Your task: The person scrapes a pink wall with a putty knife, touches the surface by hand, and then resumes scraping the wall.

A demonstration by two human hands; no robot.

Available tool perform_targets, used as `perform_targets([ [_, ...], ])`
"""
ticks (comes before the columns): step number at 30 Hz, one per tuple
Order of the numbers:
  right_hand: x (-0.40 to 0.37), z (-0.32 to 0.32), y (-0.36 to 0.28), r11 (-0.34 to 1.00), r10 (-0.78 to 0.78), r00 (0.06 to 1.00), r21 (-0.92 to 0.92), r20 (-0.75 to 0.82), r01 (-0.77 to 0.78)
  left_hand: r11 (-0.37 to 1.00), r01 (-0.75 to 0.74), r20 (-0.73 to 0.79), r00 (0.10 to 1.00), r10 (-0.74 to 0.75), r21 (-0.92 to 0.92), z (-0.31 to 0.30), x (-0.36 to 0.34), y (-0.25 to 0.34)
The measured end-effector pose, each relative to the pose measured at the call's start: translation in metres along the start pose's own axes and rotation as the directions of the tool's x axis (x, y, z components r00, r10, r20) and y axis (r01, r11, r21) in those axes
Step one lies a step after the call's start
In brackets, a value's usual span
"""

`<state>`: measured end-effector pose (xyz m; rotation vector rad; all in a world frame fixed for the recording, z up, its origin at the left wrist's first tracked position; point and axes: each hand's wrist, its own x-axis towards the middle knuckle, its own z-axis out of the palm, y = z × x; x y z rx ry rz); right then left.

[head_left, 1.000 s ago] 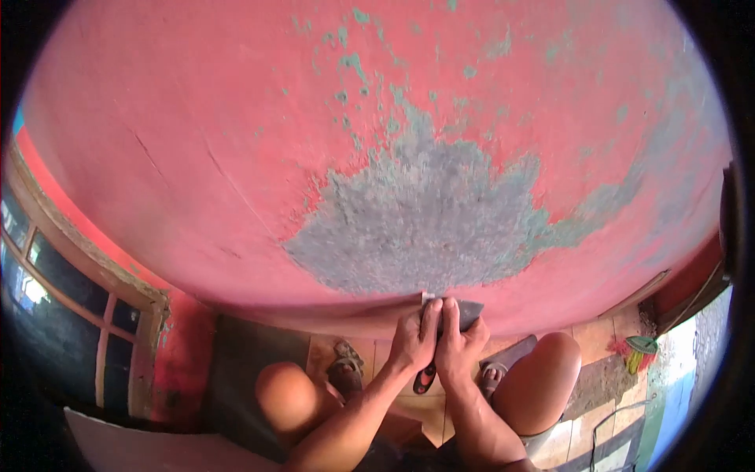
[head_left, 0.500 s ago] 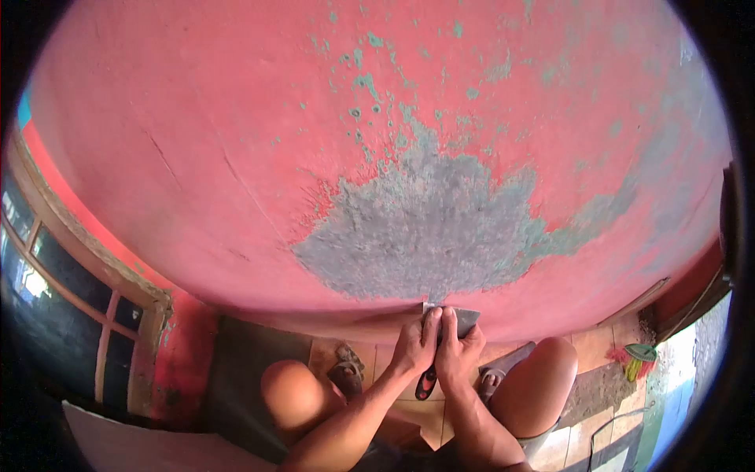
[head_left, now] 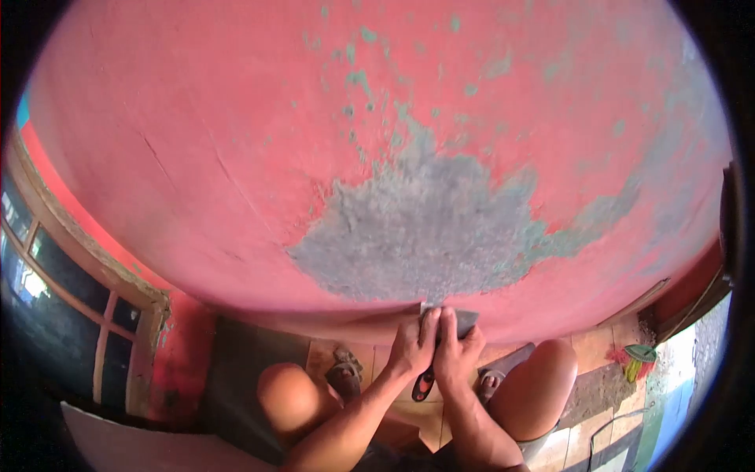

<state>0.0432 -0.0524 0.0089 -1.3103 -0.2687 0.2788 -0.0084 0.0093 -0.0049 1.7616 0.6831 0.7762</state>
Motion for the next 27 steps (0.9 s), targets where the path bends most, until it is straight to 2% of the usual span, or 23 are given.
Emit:
perform_targets([
  [2, 0.002, -0.001, -0.007, 1.0, 0.013, 1.0, -0.005, 0.018, -0.013, 0.998, 0.063, 0.065, 0.996, -0.063, 0.005, -0.005, 0.001, 0.003],
  [6, 0.0, -0.002, 0.007, 0.998, -0.021, 1.0, -0.052, -0.001, 0.021, 0.998, 0.0, 0.003, 1.0, 0.0, 0.061, 0.0, -0.002, -0.001],
  [7, 0.001, 0.0, 0.008, 0.999, 0.02, 1.0, 0.035, -0.003, -0.02, 0.998, -0.038, 0.011, 0.999, 0.039, -0.041, -0.001, 0.001, 0.003],
  [9, 0.006, 0.004, -0.002, 1.0, -0.015, 1.0, 0.026, -0.004, 0.015, 0.999, -0.034, 0.027, 0.999, 0.035, -0.029, -0.005, 0.008, 0.015],
  [10, 0.006, 0.003, -0.007, 0.999, -0.029, 1.0, 0.014, -0.002, 0.029, 0.999, -0.024, 0.033, 0.999, 0.025, -0.028, -0.006, 0.007, 0.018],
  [11, 0.007, 0.001, 0.006, 0.998, -0.02, 1.0, 0.065, 0.007, 0.019, 0.996, 0.092, 0.127, 0.987, -0.094, 0.02, -0.008, 0.005, 0.012],
  [12, 0.005, -0.003, 0.013, 1.0, -0.019, 0.999, 0.014, 0.039, 0.018, 0.996, 0.094, 0.113, 0.989, -0.094, 0.009, -0.006, 0.004, 0.001],
  [14, 0.004, -0.008, 0.04, 1.0, -0.019, 1.0, -0.014, 0.005, 0.019, 0.995, 0.091, 0.055, 0.994, -0.089, -0.027, 0.005, -0.002, -0.017],
  [15, 0.003, -0.007, 0.034, 0.999, -0.007, 1.0, -0.046, 0.01, 0.008, 0.991, 0.122, 0.106, 0.988, -0.116, -0.047, -0.001, 0.0, -0.005],
  [16, 0.002, -0.001, 0.024, 0.999, -0.002, 1.0, 0.051, 0.007, 0.002, 0.997, 0.002, 0.037, 0.999, 0.001, -0.078, -0.001, 0.001, 0.003],
  [18, 0.003, 0.005, -0.001, 0.999, -0.007, 0.999, 0.043, 0.031, 0.005, 0.999, -0.022, 0.076, 0.997, 0.026, -0.049, -0.009, 0.006, 0.017],
  [19, 0.005, 0.007, -0.003, 0.996, -0.08, 0.996, -0.024, 0.03, 0.08, 0.997, -0.025, 0.071, 0.997, 0.03, -0.078, -0.009, 0.009, 0.01],
  [22, 0.005, -0.001, 0.039, 0.998, -0.068, 0.995, 0.011, 0.068, 0.067, 1.0, -0.006, 0.064, 0.998, 0.006, 0.004, -0.003, 0.004, -0.014],
  [23, 0.002, 0.0, 0.046, 0.998, -0.043, 0.999, 0.041, 0.022, 0.042, 0.981, -0.124, 0.042, 0.992, 0.119, 0.151, 0.005, 0.001, -0.034],
  [26, 0.004, 0.0, 0.029, 0.998, -0.043, 0.998, 0.039, 0.052, 0.041, 0.998, 0.008, 0.048, 0.999, -0.006, -0.061, 0.0, 0.003, -0.009],
  [27, 0.006, 0.003, 0.02, 0.996, -0.049, 0.997, 0.073, 0.063, 0.045, 0.988, -0.133, -0.005, 0.991, 0.133, -0.076, -0.004, 0.005, 0.008],
])
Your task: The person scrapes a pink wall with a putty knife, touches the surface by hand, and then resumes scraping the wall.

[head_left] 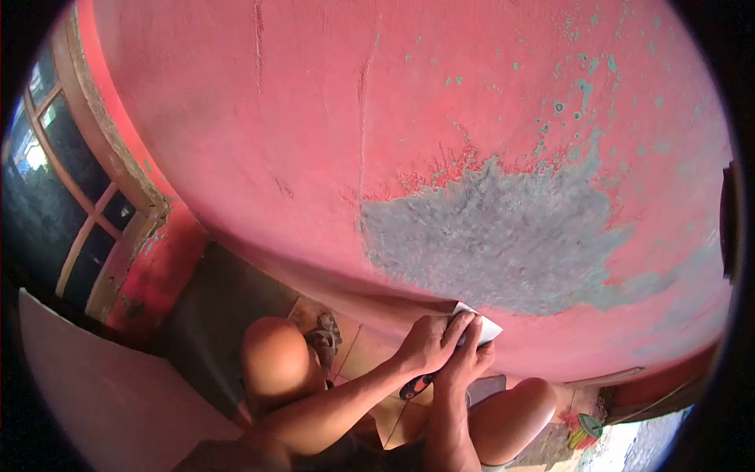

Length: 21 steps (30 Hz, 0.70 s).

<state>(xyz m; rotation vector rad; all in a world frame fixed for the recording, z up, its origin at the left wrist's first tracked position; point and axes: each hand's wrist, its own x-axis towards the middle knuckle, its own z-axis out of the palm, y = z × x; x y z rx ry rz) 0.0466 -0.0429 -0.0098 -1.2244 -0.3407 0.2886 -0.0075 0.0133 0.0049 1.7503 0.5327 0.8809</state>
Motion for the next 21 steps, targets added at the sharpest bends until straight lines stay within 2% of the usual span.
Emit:
perform_targets([
  [3, 0.0, -0.006, 0.004, 0.996, 0.006, 0.999, -0.088, 0.04, -0.003, 0.986, 0.147, 0.11, 0.982, -0.155, 0.085, -0.002, -0.002, -0.013],
  [4, 0.0, -0.004, 0.019, 0.996, -0.057, 0.998, -0.069, -0.009, 0.056, 0.982, 0.171, 0.105, 0.978, -0.179, 0.08, 0.002, -0.005, -0.026],
  [5, -0.004, -0.006, 0.027, 0.999, -0.019, 0.999, -0.05, -0.042, 0.017, 0.991, 0.079, 0.022, 0.996, -0.082, 0.111, 0.008, -0.011, -0.036],
  [7, -0.004, -0.006, 0.016, 0.998, 0.069, 0.998, 0.011, -0.011, -0.069, 0.984, 0.172, 0.026, 0.985, -0.173, 0.042, 0.003, -0.008, -0.017],
  [10, -0.005, 0.002, -0.008, 0.993, 0.112, 0.994, 0.027, -0.004, -0.112, 0.971, 0.225, 0.031, 0.974, -0.223, -0.081, 0.0, -0.004, 0.004],
  [13, -0.006, -0.006, 0.021, 0.998, -0.031, 0.999, -0.049, -0.013, 0.03, 0.971, 0.206, 0.047, 0.976, -0.213, 0.121, 0.003, -0.01, -0.027],
  [14, -0.006, -0.009, 0.023, 0.999, 0.007, 1.0, -0.038, 0.009, -0.007, 0.984, 0.06, -0.003, 0.998, -0.061, 0.166, 0.008, -0.011, -0.036],
  [17, -0.006, 0.0, 0.008, 0.998, 0.049, 0.997, -0.031, -0.061, -0.051, 0.986, 0.151, -0.033, 0.988, -0.149, 0.067, 0.006, -0.008, -0.023],
  [18, -0.003, 0.0, -0.001, 0.996, 0.075, 0.997, -0.041, -0.015, -0.076, 0.985, 0.152, 0.0, 0.988, -0.152, 0.085, 0.001, -0.005, -0.01],
  [21, -0.005, -0.002, -0.006, 0.987, 0.068, 0.997, -0.143, -0.022, -0.071, 0.982, 0.187, 0.006, 0.982, -0.187, 0.036, 0.003, -0.007, -0.018],
])
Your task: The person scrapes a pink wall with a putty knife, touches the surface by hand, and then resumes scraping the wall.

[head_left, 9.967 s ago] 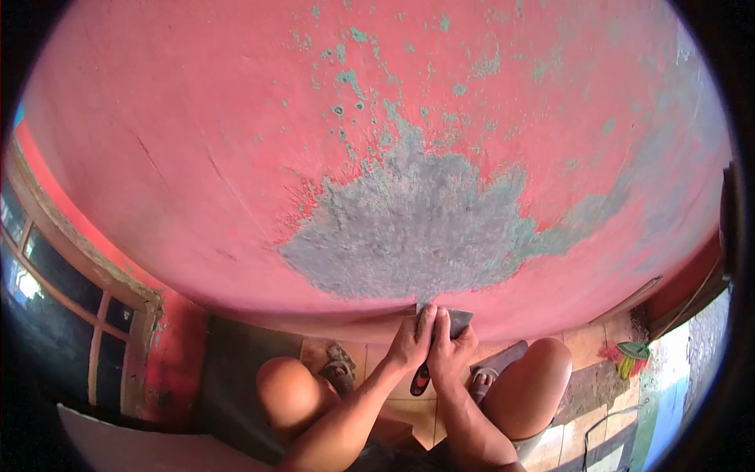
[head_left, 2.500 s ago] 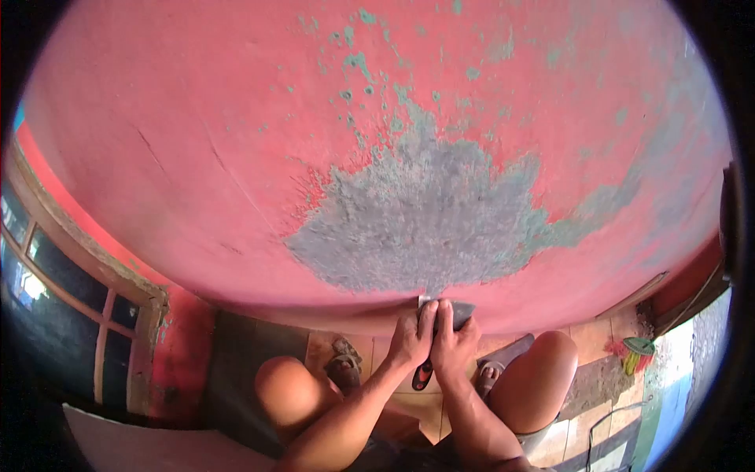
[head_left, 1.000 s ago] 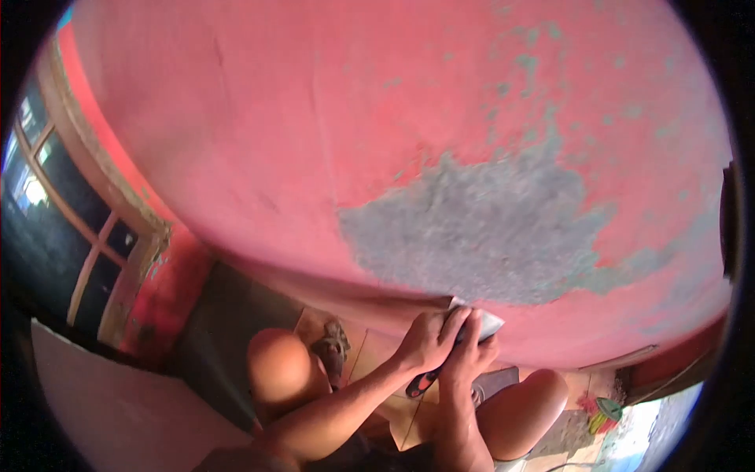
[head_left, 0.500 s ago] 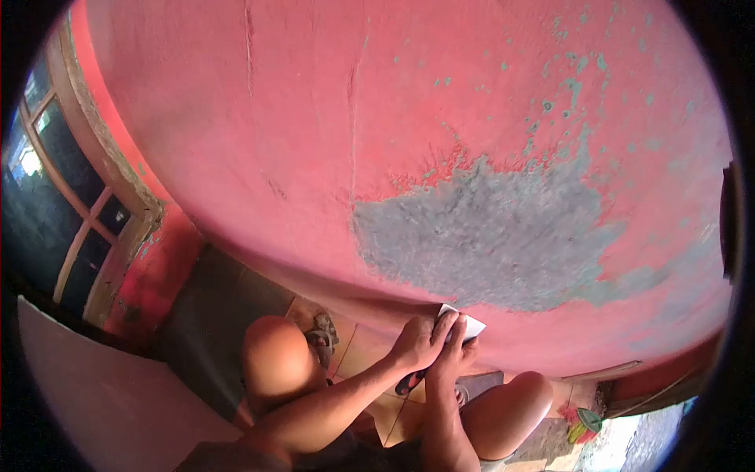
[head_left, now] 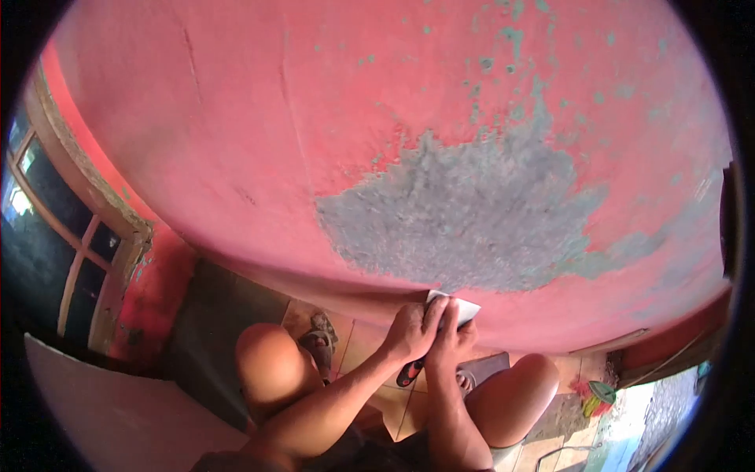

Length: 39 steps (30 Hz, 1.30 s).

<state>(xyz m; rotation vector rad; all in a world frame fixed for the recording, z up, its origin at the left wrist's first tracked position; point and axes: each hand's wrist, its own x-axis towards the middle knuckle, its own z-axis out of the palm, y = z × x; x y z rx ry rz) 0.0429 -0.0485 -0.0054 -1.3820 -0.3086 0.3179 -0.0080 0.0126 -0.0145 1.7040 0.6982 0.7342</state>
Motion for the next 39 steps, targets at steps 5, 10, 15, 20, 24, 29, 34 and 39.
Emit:
perform_targets([
  [5, 0.004, 0.0, 0.008, 0.999, 0.004, 1.0, 0.033, -0.026, -0.003, 0.999, 0.05, -0.031, 0.998, -0.05, -0.019, 0.004, 0.002, -0.008],
  [10, 0.004, -0.007, 0.027, 0.999, -0.007, 1.0, 0.043, -0.005, 0.007, 0.998, 0.05, -0.003, 0.999, -0.05, -0.027, 0.005, -0.002, -0.008],
  [15, 0.009, 0.003, -0.007, 0.996, -0.077, 0.997, 0.053, -0.017, 0.077, 0.998, -0.026, 0.014, 1.0, 0.025, 0.049, -0.005, 0.004, 0.017],
  [20, 0.006, -0.006, -0.003, 0.998, -0.057, 0.998, 0.008, 0.002, 0.057, 1.0, -0.001, -0.034, 0.999, 0.0, -0.01, 0.004, 0.001, 0.005],
  [24, 0.004, 0.002, -0.002, 0.999, -0.035, 0.999, 0.01, -0.032, 0.035, 0.998, 0.067, 0.005, 0.998, -0.067, -0.009, -0.003, -0.001, 0.008],
  [29, 0.003, -0.002, 0.01, 0.995, -0.073, 0.997, -0.065, -0.039, 0.071, 0.997, 0.073, 0.036, 0.997, -0.074, 0.015, 0.0, -0.005, 0.001],
  [34, 0.002, -0.005, 0.004, 0.998, 0.001, 1.0, -0.068, -0.029, -0.003, 0.998, 0.068, 0.007, 0.998, -0.068, -0.005, -0.001, -0.002, 0.003],
  [39, 0.003, -0.008, 0.013, 0.999, 0.005, 1.0, -0.048, 0.028, -0.003, 0.977, -0.051, 0.005, 0.999, 0.051, 0.209, -0.001, -0.007, -0.003],
])
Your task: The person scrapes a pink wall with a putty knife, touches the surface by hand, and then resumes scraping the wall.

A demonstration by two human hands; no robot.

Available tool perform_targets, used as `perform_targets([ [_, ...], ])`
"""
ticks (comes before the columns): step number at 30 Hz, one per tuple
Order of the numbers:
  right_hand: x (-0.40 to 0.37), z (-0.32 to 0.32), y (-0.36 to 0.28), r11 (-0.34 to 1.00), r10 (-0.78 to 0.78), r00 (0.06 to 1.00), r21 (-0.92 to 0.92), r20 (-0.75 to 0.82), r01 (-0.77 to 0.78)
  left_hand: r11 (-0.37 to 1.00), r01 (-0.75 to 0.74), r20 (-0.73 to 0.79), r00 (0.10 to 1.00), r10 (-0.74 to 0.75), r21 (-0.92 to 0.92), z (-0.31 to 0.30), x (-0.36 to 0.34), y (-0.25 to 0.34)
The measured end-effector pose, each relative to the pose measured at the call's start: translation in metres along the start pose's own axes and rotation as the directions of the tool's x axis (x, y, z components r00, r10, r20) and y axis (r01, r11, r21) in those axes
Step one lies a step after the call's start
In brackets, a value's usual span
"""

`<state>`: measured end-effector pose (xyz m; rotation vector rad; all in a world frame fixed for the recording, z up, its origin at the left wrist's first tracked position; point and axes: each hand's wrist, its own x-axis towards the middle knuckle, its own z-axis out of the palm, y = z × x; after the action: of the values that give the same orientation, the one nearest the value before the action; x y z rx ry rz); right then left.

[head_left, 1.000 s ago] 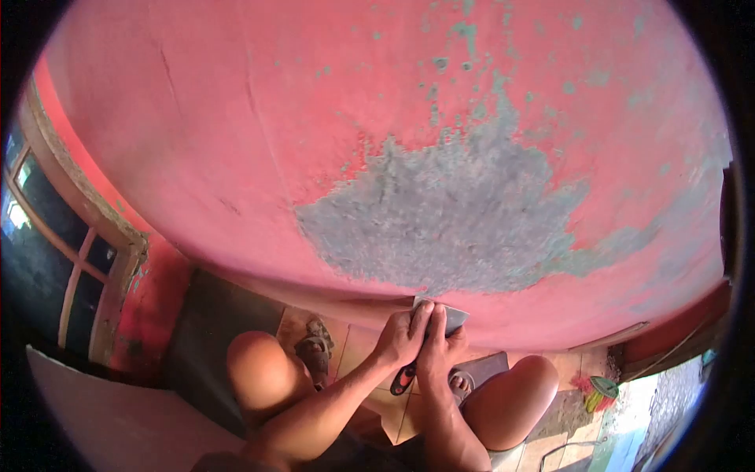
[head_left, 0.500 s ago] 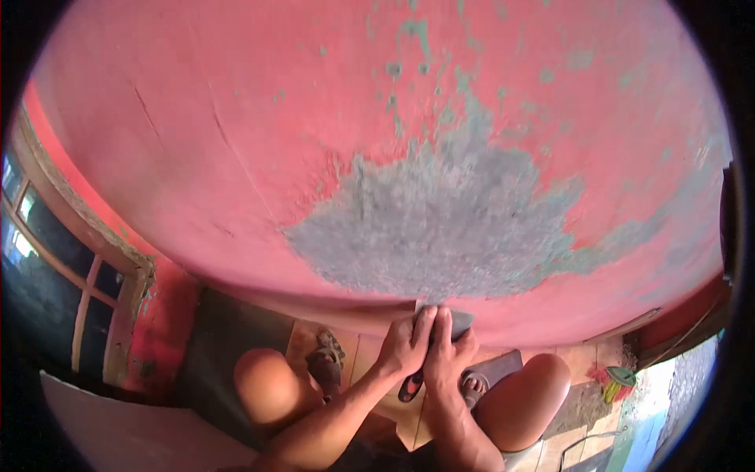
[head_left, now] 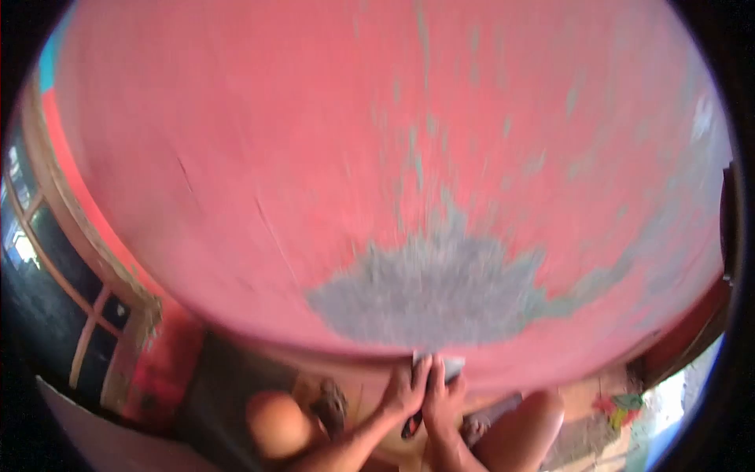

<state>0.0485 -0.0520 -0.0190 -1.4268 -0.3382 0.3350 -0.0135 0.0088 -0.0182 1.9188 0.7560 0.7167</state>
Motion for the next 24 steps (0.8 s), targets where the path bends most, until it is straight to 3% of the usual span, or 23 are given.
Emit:
perform_targets([
  [2, 0.004, 0.004, 0.01, 0.995, -0.082, 0.997, 0.063, -0.007, 0.083, 0.987, -0.162, -0.064, 0.985, 0.162, 0.009, 0.005, 0.002, -0.013],
  [3, 0.003, 0.014, 0.004, 0.978, -0.149, 0.98, 0.128, -0.13, 0.165, 0.989, -0.13, 0.007, 0.992, 0.129, 0.073, 0.016, 0.0, -0.048],
  [4, -0.005, 0.007, -0.019, 0.989, -0.085, 0.996, 0.12, -0.025, 0.087, 0.984, -0.106, 0.077, 0.992, 0.096, 0.14, 0.027, -0.002, -0.083],
  [5, -0.014, -0.003, -0.037, 0.996, -0.001, 0.997, 0.085, 0.077, -0.005, 0.97, -0.009, 0.01, 1.0, 0.012, -0.241, 0.031, -0.001, -0.064],
  [7, -0.016, -0.005, -0.049, 0.996, 0.044, 0.995, 0.072, 0.084, -0.05, 0.986, 0.066, 0.042, 0.997, -0.06, -0.156, 0.022, -0.001, -0.045],
  [10, -0.015, -0.006, -0.041, 0.996, 0.006, 0.995, 0.093, 0.102, -0.016, 0.983, -0.176, -0.06, 0.982, 0.179, 0.055, 0.034, -0.001, -0.071],
  [13, -0.017, -0.007, -0.048, 0.999, -0.035, 0.994, 0.013, 0.101, 0.034, 0.987, -0.121, -0.107, 0.985, 0.132, 0.108, 0.038, -0.003, -0.076],
  [14, -0.014, -0.005, -0.048, 0.997, -0.077, 0.996, 0.0, 0.033, 0.077, 0.956, -0.176, -0.045, 0.981, 0.191, 0.234, 0.033, -0.003, -0.07],
  [15, -0.012, 0.0, -0.045, 0.994, -0.11, 0.993, -0.019, -0.033, 0.11, 0.968, -0.191, -0.055, 0.978, 0.202, 0.16, 0.028, -0.008, -0.066],
  [16, -0.011, 0.003, -0.043, 0.99, -0.141, 0.985, -0.043, -0.099, 0.138, 0.975, -0.203, -0.064, 0.976, 0.209, 0.086, 0.009, 0.0, -0.025],
  [17, -0.007, 0.0, -0.046, 0.991, -0.118, 0.992, -0.066, -0.044, 0.115, 0.976, -0.217, -0.074, 0.973, 0.217, 0.011, -0.002, 0.008, 0.003],
  [19, -0.001, -0.002, -0.045, 0.993, -0.086, 0.996, -0.087, 0.005, 0.086, 0.971, -0.236, -0.072, 0.968, 0.239, 0.043, -0.003, 0.011, -0.002],
  [21, 0.0, 0.001, -0.025, 0.996, -0.062, 0.998, -0.061, -0.003, 0.061, 0.994, -0.077, 0.025, 0.997, 0.075, 0.077, -0.003, 0.007, -0.006],
  [23, -0.004, 0.002, -0.01, 0.999, -0.045, 0.999, 0.004, -0.025, 0.045, 0.994, -0.065, -0.01, 0.998, 0.066, 0.089, 0.003, 0.0, -0.015],
  [24, -0.008, 0.002, -0.016, 0.999, -0.016, 1.0, 0.03, -0.014, 0.016, 0.995, 0.092, 0.041, 0.995, -0.09, -0.049, -0.001, 0.002, -0.004],
])
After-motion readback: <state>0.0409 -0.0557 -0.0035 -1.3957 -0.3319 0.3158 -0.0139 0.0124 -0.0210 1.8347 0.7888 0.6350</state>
